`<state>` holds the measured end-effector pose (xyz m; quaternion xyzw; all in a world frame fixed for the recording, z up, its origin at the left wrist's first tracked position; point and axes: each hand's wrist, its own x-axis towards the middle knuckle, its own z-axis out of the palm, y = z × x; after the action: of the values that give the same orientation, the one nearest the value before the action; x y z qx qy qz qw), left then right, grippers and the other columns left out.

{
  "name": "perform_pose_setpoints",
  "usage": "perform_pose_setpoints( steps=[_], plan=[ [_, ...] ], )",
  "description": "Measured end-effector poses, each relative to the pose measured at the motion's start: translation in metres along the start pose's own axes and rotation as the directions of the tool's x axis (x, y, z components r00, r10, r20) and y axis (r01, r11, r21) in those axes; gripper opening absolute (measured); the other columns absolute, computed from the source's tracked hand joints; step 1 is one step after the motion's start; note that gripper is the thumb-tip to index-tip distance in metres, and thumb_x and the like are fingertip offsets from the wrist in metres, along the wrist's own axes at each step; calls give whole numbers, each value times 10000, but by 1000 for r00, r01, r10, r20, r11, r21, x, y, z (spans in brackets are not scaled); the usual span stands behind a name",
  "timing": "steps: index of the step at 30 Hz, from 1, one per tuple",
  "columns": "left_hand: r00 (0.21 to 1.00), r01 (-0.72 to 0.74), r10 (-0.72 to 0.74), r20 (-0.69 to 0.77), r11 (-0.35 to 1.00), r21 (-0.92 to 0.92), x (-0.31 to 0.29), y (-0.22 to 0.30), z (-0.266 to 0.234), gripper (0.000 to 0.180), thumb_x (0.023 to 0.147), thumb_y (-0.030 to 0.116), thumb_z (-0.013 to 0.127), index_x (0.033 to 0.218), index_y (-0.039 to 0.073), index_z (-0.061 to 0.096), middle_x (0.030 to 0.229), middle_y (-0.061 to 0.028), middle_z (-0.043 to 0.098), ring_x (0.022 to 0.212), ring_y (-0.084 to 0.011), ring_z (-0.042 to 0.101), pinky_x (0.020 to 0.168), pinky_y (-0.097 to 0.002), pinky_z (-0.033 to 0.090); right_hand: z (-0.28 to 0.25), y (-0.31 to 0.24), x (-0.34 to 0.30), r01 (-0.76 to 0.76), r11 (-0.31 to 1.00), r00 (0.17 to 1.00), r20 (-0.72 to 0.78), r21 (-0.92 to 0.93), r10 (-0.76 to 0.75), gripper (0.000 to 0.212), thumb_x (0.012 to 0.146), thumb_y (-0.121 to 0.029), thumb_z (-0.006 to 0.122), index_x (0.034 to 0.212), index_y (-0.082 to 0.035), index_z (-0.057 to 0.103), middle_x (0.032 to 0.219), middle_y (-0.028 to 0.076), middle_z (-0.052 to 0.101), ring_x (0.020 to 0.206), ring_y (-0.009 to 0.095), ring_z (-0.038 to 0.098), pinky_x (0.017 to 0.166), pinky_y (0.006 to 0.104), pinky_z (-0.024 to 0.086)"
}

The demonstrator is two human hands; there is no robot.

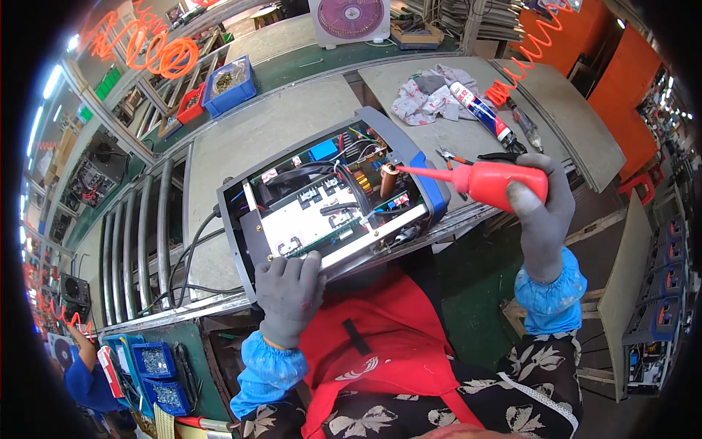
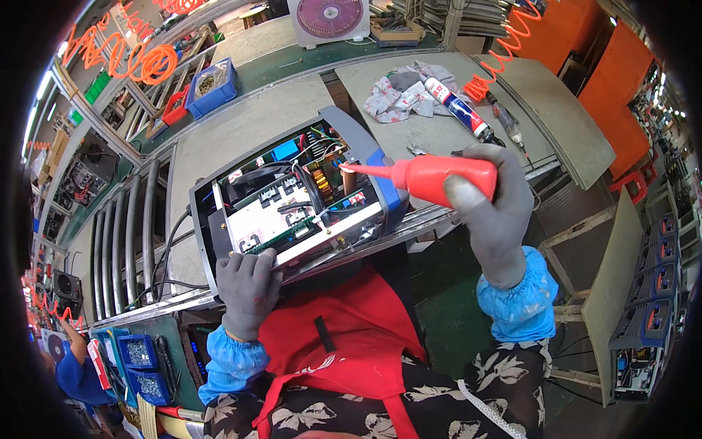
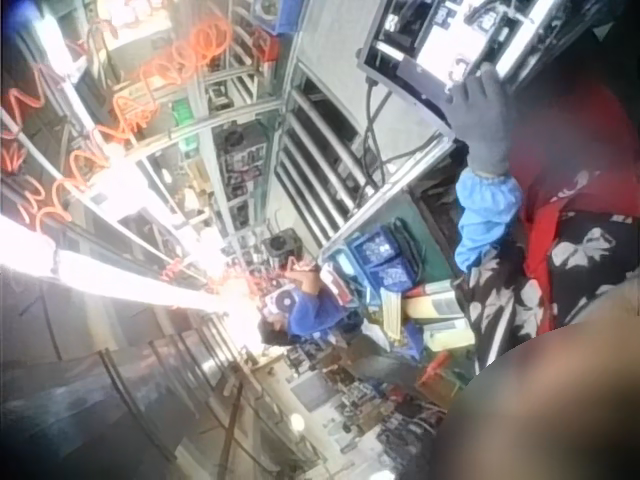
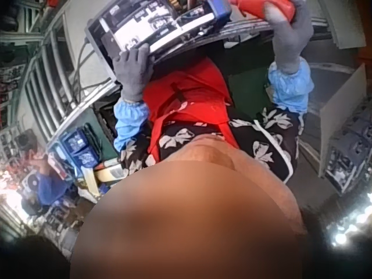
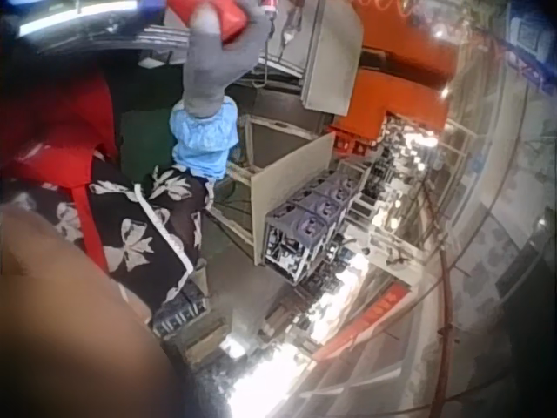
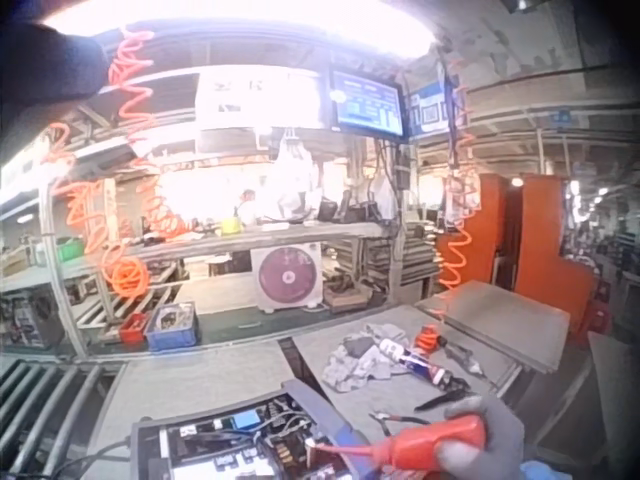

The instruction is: Assembling internal components of an electronic device, cleaning parts with a blower bulb, and applying labels to the housing.

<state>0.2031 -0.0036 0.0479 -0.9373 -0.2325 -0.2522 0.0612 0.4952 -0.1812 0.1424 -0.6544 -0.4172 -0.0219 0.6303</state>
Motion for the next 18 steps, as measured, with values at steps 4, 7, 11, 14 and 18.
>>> perform_pose_setpoints(
  steps=[4,7,11,14,18],
  plan=[
    [999,-18,17,-36,999,-30,4,-1,-5,392,691,152,785,1057,110,651,822,-39,619,774,-257,576,725,-407,405,-3,8,-9,-113,949,979,-133,293,158,310,848,-135,639,1123,4,602,1049,123,654,913,167,631,813,298,517],
    [997,-38,36,-61,999,-33,19,-1,-23,398,685,139,794,1053,104,648,807,-45,622,758,-259,576,723,-411,409,-9,14,-16,-150,899,960,-159,412,232,322,887,-188,584,1148,0,586,1049,119,658,906,171,650,778,288,530],
    [981,-93,97,-171,995,30,68,-35,-48,367,724,156,787,1059,96,648,771,-60,613,742,-266,576,688,-415,405,-21,28,-14,-174,890,951,-162,422,263,339,922,-227,547,1172,1,565,1064,127,658,927,193,661,807,311,545],
    [988,-49,60,-144,996,75,106,-66,-59,285,785,176,753,1046,95,672,827,-79,655,791,-287,608,717,-419,431,-9,19,-10,-80,892,946,-248,444,209,333,905,-200,577,1158,16,566,1060,142,649,945,203,646,858,335,529],
    [997,18,-17,-73,1000,17,127,-93,-56,263,845,214,714,1072,82,695,907,-104,689,854,-312,630,772,-421,459,13,18,-7,110,981,953,-296,158,-59,363,851,-142,649,1164,22,565,1104,111,583,966,212,616,896,348,506]
  ],
)
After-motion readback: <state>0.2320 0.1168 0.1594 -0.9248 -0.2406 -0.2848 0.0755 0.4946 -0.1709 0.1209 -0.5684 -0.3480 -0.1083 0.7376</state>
